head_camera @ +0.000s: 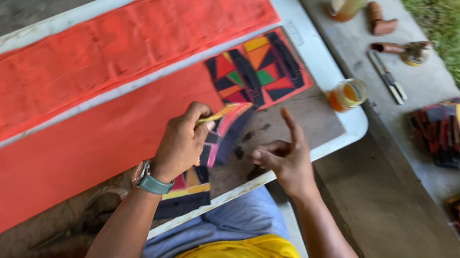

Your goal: The person lays out a long orange fabric sheet on a table and sequentially places small patterned fabric pouches onto it. They adjust the pouches to align them in a row and smooth the fabric around them. The person handles the pouches one at a time, arranging them along the length of the orange fabric.

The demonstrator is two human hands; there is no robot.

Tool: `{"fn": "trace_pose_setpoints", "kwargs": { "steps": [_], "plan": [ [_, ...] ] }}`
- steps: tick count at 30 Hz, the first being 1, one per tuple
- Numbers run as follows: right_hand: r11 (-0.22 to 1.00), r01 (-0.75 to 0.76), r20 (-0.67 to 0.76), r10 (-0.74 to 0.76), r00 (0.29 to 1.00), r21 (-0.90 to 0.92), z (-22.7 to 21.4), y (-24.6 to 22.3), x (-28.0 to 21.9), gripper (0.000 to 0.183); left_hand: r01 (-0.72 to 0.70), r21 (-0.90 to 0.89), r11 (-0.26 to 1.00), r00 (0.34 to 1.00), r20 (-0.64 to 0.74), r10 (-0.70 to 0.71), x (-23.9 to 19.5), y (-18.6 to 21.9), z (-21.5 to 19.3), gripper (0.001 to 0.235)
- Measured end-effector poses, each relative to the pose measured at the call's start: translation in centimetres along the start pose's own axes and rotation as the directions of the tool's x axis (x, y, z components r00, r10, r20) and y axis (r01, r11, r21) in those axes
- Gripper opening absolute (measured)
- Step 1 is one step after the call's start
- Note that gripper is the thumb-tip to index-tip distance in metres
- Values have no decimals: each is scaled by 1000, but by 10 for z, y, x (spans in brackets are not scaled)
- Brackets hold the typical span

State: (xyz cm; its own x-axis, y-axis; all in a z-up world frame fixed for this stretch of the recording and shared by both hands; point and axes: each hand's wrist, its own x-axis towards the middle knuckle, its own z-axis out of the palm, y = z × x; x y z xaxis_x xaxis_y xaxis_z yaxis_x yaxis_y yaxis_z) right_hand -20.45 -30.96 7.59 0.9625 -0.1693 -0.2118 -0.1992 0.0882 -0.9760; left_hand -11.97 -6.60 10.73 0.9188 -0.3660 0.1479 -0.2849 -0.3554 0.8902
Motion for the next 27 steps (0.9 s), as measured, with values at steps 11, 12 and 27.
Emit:
{"fn": "trace_pose_setpoints", "kwargs": {
  "steps": [11,12,27],
  "plan": [
    [-5,121,104,-545,832,-993,-155,-81,54,42,-36,-224,974,906,403,126,86,-4,122,36],
    [-53,132,141,-505,852,-990,-157,-84,60,42,-28,-171,985,905,414,98,90,-6,128,37],
    [230,307,171,-468,867,-924,-163,-79,84,44,-45,34,998,916,399,28,101,-4,122,36]
  ]
}}
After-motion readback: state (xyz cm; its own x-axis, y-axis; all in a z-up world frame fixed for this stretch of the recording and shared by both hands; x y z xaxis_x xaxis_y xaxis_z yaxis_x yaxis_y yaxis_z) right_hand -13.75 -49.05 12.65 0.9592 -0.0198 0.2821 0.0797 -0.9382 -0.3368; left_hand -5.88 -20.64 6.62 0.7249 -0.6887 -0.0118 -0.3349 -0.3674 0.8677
